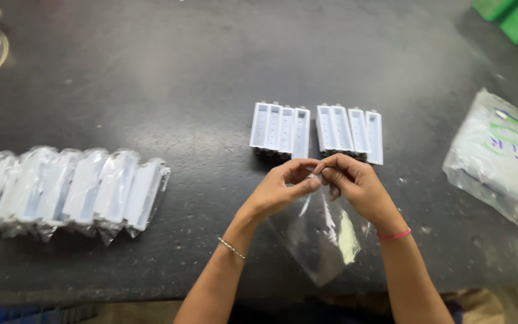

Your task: The person sits at a factory workbench and packs white plastic components into clear plastic bags one at a time. They open a bag, insert a component, wrap the plastic around it, and place the wrapped part on a growing pile of finished pieces, occasionally reaching into a larger bag of parts.

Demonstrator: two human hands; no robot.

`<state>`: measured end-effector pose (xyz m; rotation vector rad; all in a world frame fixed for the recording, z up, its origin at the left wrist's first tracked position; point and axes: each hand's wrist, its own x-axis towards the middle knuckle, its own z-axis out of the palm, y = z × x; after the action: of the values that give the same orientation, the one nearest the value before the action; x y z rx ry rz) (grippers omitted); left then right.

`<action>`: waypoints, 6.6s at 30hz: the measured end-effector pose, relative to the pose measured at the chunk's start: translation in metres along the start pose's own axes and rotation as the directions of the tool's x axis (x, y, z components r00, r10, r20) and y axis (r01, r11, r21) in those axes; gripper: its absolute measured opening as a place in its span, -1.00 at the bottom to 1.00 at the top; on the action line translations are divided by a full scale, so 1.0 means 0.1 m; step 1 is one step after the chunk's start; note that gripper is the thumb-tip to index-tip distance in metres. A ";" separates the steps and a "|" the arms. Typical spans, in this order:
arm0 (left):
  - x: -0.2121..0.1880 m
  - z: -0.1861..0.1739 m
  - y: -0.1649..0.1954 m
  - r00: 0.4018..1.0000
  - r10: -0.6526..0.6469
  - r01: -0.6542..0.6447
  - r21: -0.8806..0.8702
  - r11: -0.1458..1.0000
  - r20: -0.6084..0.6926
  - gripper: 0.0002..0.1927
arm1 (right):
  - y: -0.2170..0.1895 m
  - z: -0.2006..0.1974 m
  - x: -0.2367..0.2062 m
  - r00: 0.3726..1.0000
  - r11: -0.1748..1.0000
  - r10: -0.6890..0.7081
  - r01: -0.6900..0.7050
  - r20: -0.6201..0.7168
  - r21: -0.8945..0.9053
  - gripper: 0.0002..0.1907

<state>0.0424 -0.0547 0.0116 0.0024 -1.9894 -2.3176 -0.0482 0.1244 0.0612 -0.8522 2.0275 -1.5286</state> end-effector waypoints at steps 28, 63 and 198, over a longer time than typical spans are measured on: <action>0.08 -0.24 -0.06 0.854 0.122 0.010 0.250 0.968 -0.506 -0.89 | 0.44 0.17 0.29 0.994 0.998 0.024 -0.030 -0.104 -0.052 -0.85; 0.03 -0.01 -0.06 0.873 0.110 0.035 0.287 0.957 -0.475 -0.90 | 0.50 0.34 0.22 0.933 0.955 -0.265 0.220 -0.243 -0.200 -0.84; -0.35 -0.96 0.10 0.557 0.205 0.501 0.523 0.690 -0.805 -0.78 | 0.34 0.38 0.20 0.901 0.845 -0.386 0.431 0.197 -0.316 0.09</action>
<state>0.0835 -0.1491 0.0050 1.1556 -2.1283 -0.9667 -0.0437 0.0909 0.0183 -1.5732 2.1528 -1.2770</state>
